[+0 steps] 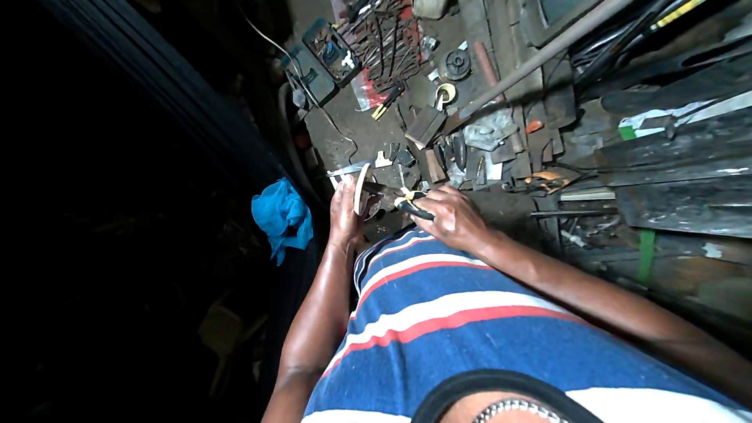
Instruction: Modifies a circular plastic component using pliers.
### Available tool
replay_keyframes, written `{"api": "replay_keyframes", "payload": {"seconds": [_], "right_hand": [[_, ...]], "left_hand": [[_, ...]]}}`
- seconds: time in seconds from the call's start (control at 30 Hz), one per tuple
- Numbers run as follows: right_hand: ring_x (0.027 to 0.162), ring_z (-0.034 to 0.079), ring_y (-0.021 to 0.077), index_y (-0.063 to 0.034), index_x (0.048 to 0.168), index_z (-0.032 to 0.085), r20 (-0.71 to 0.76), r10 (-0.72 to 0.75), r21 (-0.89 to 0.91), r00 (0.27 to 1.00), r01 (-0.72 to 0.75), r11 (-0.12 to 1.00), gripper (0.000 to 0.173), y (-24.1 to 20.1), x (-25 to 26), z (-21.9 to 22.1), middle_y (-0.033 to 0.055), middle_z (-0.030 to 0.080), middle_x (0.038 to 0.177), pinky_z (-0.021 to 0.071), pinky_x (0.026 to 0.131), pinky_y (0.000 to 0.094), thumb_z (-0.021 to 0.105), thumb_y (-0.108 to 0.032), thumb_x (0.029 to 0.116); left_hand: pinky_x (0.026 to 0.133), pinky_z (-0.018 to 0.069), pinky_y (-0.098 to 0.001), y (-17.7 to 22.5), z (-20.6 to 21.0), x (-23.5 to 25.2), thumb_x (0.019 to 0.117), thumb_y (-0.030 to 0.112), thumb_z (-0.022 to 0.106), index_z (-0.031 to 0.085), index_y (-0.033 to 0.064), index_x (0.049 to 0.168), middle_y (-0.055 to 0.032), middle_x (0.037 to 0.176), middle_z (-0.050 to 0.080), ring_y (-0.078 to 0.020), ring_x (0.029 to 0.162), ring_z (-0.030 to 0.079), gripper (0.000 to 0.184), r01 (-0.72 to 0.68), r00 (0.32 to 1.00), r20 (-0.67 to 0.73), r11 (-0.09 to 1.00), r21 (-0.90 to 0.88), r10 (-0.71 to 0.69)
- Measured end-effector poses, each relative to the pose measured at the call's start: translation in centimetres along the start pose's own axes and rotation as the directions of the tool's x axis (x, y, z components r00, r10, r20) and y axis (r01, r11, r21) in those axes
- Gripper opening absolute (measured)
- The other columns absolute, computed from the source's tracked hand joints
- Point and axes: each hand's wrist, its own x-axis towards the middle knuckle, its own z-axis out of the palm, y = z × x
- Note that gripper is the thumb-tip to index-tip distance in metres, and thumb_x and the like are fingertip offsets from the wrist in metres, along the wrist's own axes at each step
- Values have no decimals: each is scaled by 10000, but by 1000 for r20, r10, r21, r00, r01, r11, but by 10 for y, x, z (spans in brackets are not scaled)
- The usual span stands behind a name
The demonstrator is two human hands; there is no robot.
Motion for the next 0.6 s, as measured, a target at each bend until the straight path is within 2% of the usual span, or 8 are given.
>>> {"api": "replay_keyframes", "payload": {"seconds": [0.2, 0.37, 0.53, 0.6], "right_hand": [[902, 682, 253, -116, 997, 734, 47, -36, 4, 998, 36, 999, 253, 5, 4, -5, 59, 692, 889, 569, 811, 436, 639, -349, 971], [879, 703, 253, -103, 965, 714, 97, -32, 76, 995, 24, 997, 209, 5, 7, -11, 64, 722, 905, 572, 807, 470, 643, -299, 968], [692, 640, 142, -170, 969, 708, 271, 115, 259, 956, -188, 947, 134, -2, 13, -27, -3, 660, 770, 548, 649, 407, 678, -300, 963], [607, 592, 108, -194, 932, 699, 364, 152, 364, 919, -291, 885, 104, -3, 16, -33, -26, 621, 699, 512, 572, 371, 697, -294, 960]], "left_hand": [[926, 583, -490, 4, -2, 3, 1042, 579, 464, 567, 182, 1334, -68, 1226, 656, -228, 1085, 669, 503, -27, 999, 29, 997, 66, 26], [820, 606, -453, 7, -4, 3, 1032, 589, 468, 604, 212, 1255, -37, 1145, 665, -198, 979, 680, 458, -45, 998, 46, 988, 150, 39], [827, 606, -432, 9, -10, 5, 1030, 548, 493, 599, 191, 1305, -51, 1217, 667, -206, 1008, 681, 463, -120, 985, 138, 985, 123, 103], [842, 604, -413, 5, -18, 12, 1010, 569, 522, 590, 173, 1261, -50, 1231, 668, -198, 1025, 683, 473, -179, 966, 202, 981, 70, 162]]}}
